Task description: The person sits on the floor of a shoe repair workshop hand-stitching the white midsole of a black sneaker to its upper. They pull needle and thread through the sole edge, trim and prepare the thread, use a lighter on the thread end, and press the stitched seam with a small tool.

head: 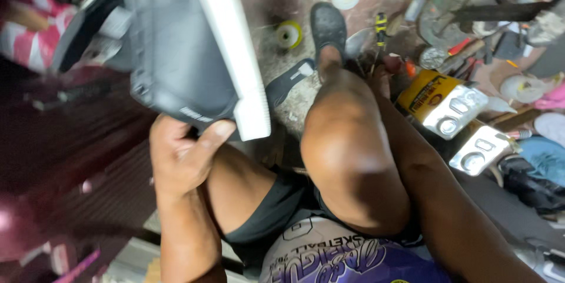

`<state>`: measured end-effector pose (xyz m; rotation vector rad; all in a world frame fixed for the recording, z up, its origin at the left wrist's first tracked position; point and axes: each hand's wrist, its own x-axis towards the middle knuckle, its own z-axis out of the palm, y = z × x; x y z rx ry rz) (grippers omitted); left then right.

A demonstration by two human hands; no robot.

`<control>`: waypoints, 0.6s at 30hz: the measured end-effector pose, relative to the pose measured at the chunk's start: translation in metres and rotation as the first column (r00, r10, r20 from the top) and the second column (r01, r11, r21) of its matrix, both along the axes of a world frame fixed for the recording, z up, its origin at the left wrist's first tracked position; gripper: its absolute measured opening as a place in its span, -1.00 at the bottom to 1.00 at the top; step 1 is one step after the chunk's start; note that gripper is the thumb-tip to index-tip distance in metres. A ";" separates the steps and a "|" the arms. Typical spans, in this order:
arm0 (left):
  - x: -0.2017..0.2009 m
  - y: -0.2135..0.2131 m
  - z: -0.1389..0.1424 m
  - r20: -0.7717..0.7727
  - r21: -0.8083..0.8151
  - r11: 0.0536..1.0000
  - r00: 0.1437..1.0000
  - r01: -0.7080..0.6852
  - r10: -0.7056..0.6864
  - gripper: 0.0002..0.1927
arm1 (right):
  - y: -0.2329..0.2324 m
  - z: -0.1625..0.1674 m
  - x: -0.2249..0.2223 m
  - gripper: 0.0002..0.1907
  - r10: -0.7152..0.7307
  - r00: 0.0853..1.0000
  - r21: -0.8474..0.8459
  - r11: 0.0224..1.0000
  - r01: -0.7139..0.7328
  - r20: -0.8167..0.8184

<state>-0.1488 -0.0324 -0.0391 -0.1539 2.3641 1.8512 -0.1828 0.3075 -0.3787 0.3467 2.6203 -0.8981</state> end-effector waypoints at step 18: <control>0.031 0.022 0.016 -0.184 0.218 0.950 0.966 0.222 -0.184 -0.74 | 0.018 0.098 0.045 -0.69 -0.352 0.932 -0.794 0.539 0.281 0.091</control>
